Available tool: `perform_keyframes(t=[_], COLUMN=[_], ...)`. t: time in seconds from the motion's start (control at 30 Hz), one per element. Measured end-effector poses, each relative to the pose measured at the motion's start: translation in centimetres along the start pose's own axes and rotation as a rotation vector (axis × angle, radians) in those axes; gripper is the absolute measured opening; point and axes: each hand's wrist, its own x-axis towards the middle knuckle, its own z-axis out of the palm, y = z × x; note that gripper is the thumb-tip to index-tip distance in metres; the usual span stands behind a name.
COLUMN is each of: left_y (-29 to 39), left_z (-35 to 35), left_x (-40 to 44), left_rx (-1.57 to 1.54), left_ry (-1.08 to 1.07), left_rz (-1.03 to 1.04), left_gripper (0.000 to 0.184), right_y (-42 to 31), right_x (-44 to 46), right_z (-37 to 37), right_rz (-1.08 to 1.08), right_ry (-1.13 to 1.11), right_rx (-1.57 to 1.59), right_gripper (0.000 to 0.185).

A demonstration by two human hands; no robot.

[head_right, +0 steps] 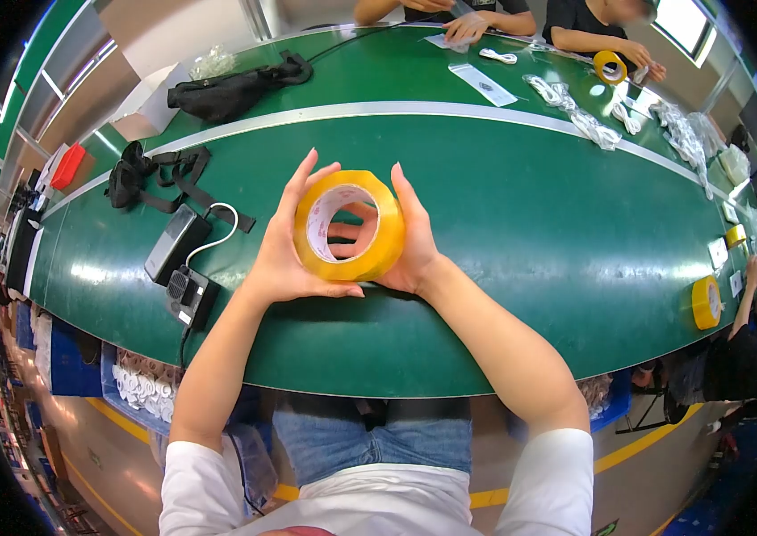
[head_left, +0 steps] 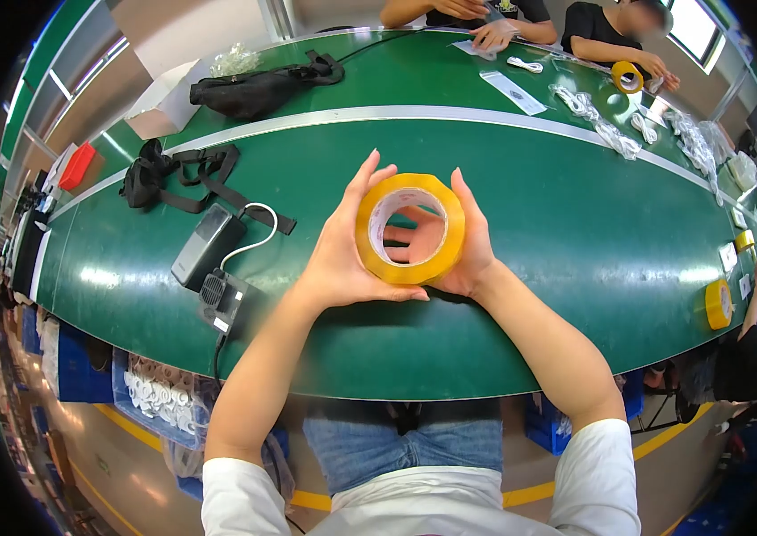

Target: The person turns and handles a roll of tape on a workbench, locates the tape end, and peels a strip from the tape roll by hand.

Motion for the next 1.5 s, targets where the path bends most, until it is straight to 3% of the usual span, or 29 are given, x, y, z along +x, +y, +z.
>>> perform_keyframes(t=[0.13,0.27,0.33,0.37,0.47,0.7,0.87,1.03,1.13,1.17,1.23,1.27,1.4,1.5], left_y=[0.3,-0.3,-0.1,-0.1,-0.1,-0.3,-0.5,-0.1,0.1,-0.1,-0.4,-0.8,-1.5,-1.5], left_z=[0.4,0.5,0.5,0.5,0.6,-0.2,-0.5,-0.4,0.1,-0.1,-0.8,-0.6,-0.6,-0.8], left_x=[-0.2,-0.4,-0.2,-0.1,-0.1,0.1,0.3,0.2,0.2,0.2,0.1,0.1,0.0,0.1], left_rx=[-0.039,-0.035,0.037,0.108,0.263,0.535,0.539,0.519,0.312,0.309,0.233,0.211,0.386,0.383], left_ry=[0.022,0.076,0.11,0.143,0.217,0.222,0.147,0.117,0.301,0.299,0.133,0.152,0.116,0.162], left_rz=[-0.025,0.008,0.037,0.064,0.024,0.168,0.275,0.271,-0.002,0.001,-0.279,-0.265,-0.17,-0.198], left_gripper=[0.14,0.139,0.137,0.136,0.135,0.126,0.126,0.125,0.101,0.101,0.094,0.083,0.064,0.064], right_y=[-0.3,0.0,0.1,-0.1,-0.5,0.4,0.6,0.9,0.5,0.2,-0.2,-0.4,-0.5,-0.6], right_x=[0.0,0.5,1.3,1.5,1.2,1.7,1.4,2.0,2.3,2.1,1.6,1.4,0.7,0.2], right_z=[-0.4,-0.5,-2.0,-2.7,-2.8,-2.7,-2.3,-2.8,-3.2,-3.2,-2.4,-2.0,-1.6,-0.7], right_rz=[0.021,-0.032,-0.312,-0.313,-0.789,-0.744,-0.741,-0.776,-0.958,-1.005,-1.109,-1.209,-1.28,-1.306], right_ry=[-0.074,0.112,0.295,0.295,0.346,0.377,0.369,0.435,0.495,0.504,0.502,0.493,0.48,0.441], right_rx=[0.0,-0.11,-0.319,-0.32,-0.833,-1.067,-1.254,-1.059,-0.949,-0.982,-1.073,-1.163,-1.462,-1.478], right_gripper=[0.089,0.088,0.065,0.065,0.03,0.029,0.037,0.03,0.029,0.03,0.029,0.028,0.033,0.029])
